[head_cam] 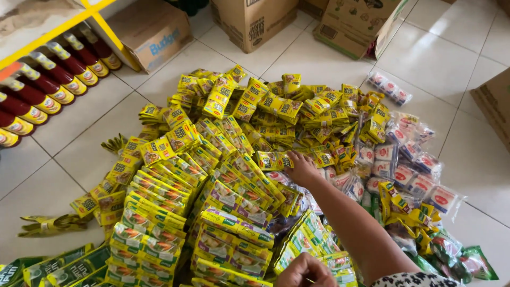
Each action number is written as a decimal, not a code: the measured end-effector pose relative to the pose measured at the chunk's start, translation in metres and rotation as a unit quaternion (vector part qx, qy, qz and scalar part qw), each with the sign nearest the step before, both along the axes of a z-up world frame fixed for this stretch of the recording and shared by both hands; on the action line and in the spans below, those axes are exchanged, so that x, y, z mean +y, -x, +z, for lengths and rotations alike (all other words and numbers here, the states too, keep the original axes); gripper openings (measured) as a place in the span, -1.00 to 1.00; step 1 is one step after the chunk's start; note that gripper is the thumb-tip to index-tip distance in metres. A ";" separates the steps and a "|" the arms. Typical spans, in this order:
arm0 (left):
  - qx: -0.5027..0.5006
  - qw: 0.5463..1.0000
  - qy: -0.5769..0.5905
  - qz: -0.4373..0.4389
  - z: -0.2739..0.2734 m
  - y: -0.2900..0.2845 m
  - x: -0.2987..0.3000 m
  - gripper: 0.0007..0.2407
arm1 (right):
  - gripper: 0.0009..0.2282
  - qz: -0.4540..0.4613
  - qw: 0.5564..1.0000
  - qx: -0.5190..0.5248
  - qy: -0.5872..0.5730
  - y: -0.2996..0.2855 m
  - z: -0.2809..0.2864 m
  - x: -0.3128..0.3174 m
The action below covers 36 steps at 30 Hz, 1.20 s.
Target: The person sorts seasoning packets from a pile on the floor into a cardboard box by hand.
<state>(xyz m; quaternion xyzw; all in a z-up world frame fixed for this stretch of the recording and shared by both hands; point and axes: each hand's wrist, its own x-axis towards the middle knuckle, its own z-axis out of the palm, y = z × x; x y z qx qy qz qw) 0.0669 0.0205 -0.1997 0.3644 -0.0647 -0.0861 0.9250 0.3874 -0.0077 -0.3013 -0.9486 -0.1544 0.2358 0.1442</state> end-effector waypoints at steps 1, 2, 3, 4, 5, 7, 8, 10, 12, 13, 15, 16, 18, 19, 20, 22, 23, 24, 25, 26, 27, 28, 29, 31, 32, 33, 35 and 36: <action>0.024 0.999 -0.032 0.035 -0.004 0.000 0.004 -0.84 | -0.33 0.028 0.999 -0.033 -0.012 -0.009 -0.021 -0.002; 0.049 0.994 -0.066 0.070 -0.008 0.001 0.007 -0.83 | -0.28 0.056 0.996 -0.065 -0.025 -0.015 -0.042 -0.004; 0.053 0.994 -0.067 0.068 -0.012 0.004 0.012 -0.83 | -0.28 0.054 0.996 -0.061 -0.027 -0.012 -0.030 0.000; 0.071 0.989 -0.089 0.091 -0.015 0.008 0.016 -0.82 | -0.24 0.045 0.998 -0.048 0.007 -0.008 -0.017 0.002; 0.089 0.983 -0.111 0.113 -0.017 0.013 0.020 -0.82 | -0.20 0.036 0.998 -0.036 0.041 -0.002 -0.002 0.004; 0.089 0.978 -0.161 0.101 -0.037 0.021 0.029 -0.81 | -0.28 0.035 0.997 -0.006 0.068 0.011 0.044 0.007; 0.086 0.970 -0.211 0.089 -0.046 0.023 0.034 -0.80 | -0.35 0.033 0.995 0.022 0.095 0.016 0.069 0.009; 0.093 0.964 -0.234 0.082 -0.051 0.029 0.036 -0.79 | -0.40 0.075 0.993 -0.058 0.073 0.016 0.058 -0.005; 0.100 0.958 -0.258 0.074 -0.040 0.032 0.037 -0.78 | -0.44 0.116 0.982 -0.137 0.051 0.019 0.060 -0.017; 0.146 0.949 -0.261 0.099 -0.027 0.031 0.037 -0.78 | -0.48 0.100 0.980 -0.170 0.012 0.020 0.068 -0.022; 0.188 0.939 -0.262 0.123 -0.009 0.028 0.037 -0.78 | -0.52 0.083 0.975 -0.205 -0.027 0.028 0.084 -0.033; 0.214 0.927 -0.274 0.140 -0.004 0.026 0.039 -0.79 | -0.50 0.054 0.966 -0.226 -0.114 0.033 0.091 -0.037; 0.237 0.915 -0.286 0.159 -0.006 0.023 0.042 -0.80 | -0.47 0.026 0.947 -0.247 -0.201 0.047 0.108 -0.043; 0.224 0.910 -0.294 0.188 -0.013 0.022 0.044 -0.81 | -0.53 0.017 0.949 -0.223 -0.224 0.056 0.116 -0.046; 0.213 0.904 -0.302 0.216 -0.019 0.021 0.046 -0.80 | -0.58 0.007 0.949 -0.196 -0.246 0.066 0.123 -0.048; 0.229 0.901 -0.307 0.202 -0.022 0.017 0.059 -0.75 | -0.58 0.047 0.927 -0.230 -0.294 0.101 0.162 -0.046; 0.247 0.899 -0.310 0.186 -0.024 0.015 0.065 -0.69 | -0.58 0.087 0.900 -0.261 -0.339 0.119 0.181 -0.046; 0.248 0.898 -0.312 0.184 -0.022 0.013 0.072 -0.69 | -0.58 0.083 0.900 -0.260 -0.340 0.139 0.191 -0.049; 0.343 0.909 -0.179 0.155 -0.020 0.010 0.079 -0.60 | -0.60 0.145 0.873 -0.272 -0.378 0.159 0.202 -0.051; 0.430 0.893 -0.039 0.125 -0.018 0.008 0.084 -0.51 | -0.61 0.207 0.841 -0.282 -0.414 0.179 0.213 -0.055; 0.433 0.892 -0.040 0.123 -0.040 0.011 0.084 -0.51 | -0.61 0.204 0.841 -0.280 -0.414 0.192 0.187 -0.063; 0.364 0.917 0.151 0.057 -0.062 0.014 0.082 -0.46 | -0.56 0.270 0.809 -0.317 -0.414 0.205 0.162 -0.073; 0.277 0.900 0.335 -0.008 -0.084 0.017 0.081 -0.40 | -0.49 0.334 0.772 -0.352 -0.411 0.218 0.138 -0.083; 0.291 0.929 0.226 0.028 -0.052 0.018 0.075 -0.49 | -0.59 0.397 0.768 -0.318 -0.389 0.234 0.132 -0.093; 0.298 0.946 0.112 0.065 -0.036 0.020 0.073 -0.58 | -0.67 0.459 0.758 -0.282 -0.367 0.242 0.129 -0.097; 0.299 0.946 0.112 0.065 -0.026 0.022 0.077 -0.58 | -0.67 0.459 0.758 -0.281 -0.368 0.244 0.118 -0.103; 0.335 0.936 0.001 0.108 -0.005 0.024 0.085 -0.60 | -0.80 0.513 0.780 -0.183 -0.308 0.244 0.097 -0.114; 0.335 0.936 0.002 0.109 -0.030 0.050 0.087 -0.60 | -0.80 0.514 0.780 -0.182 -0.308 0.241 0.105 -0.115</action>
